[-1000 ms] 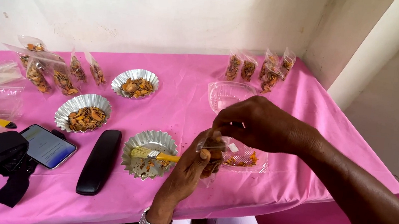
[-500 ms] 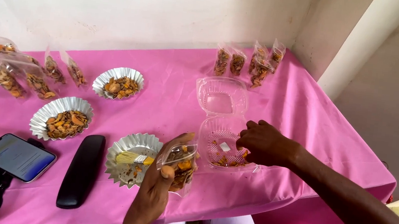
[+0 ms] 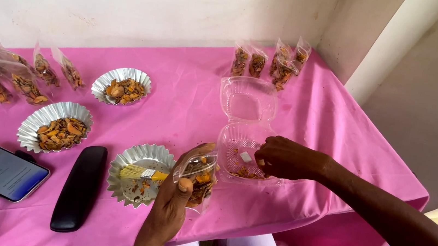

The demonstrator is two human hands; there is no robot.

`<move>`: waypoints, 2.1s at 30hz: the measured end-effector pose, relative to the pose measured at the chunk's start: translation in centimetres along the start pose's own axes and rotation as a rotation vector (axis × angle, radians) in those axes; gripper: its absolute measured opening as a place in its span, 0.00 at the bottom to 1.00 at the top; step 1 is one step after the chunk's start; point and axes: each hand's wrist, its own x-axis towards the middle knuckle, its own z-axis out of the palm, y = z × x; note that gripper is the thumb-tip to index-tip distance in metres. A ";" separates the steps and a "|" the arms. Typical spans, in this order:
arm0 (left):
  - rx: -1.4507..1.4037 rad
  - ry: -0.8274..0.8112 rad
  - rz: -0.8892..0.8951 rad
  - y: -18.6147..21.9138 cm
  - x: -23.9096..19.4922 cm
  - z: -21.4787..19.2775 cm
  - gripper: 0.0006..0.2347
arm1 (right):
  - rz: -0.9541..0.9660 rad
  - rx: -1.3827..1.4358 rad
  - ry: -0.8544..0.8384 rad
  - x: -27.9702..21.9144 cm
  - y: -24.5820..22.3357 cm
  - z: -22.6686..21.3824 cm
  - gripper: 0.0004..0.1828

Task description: Packaging and cleaning small portions of tea ingredients into foil cups and plastic bags using a brush.

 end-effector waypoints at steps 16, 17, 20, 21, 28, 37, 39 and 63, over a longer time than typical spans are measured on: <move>0.023 -0.173 0.162 1.2 0.8 3.3 0.37 | -0.395 0.479 0.801 -4.2 -8.5 -11.5 0.05; -0.037 -0.176 0.085 1.1 0.7 3.5 0.36 | -0.424 0.451 0.778 -4.1 -9.0 -11.5 0.05; -0.035 -0.143 0.004 0.3 0.6 3.4 0.37 | -0.480 0.365 0.746 -4.0 -10.0 -11.2 0.04; 0.025 -0.112 -0.005 -0.1 0.6 3.3 0.37 | -0.501 0.311 0.737 -4.0 -10.3 -11.1 0.04; -0.019 -0.154 0.028 0.1 0.7 3.5 0.37 | -0.552 0.334 0.705 -4.6 -10.8 -10.9 0.08; 0.040 -0.130 0.195 -0.7 1.0 3.3 0.34 | -0.486 0.398 0.649 -5.1 -10.8 -10.8 0.09; -0.092 -0.158 0.061 -1.0 0.9 3.3 0.36 | -0.462 0.389 0.742 -5.3 -10.7 -10.9 0.05; -0.068 0.014 0.177 -0.4 0.1 0.2 0.44 | -0.140 0.196 0.189 1.5 -1.7 1.9 0.09</move>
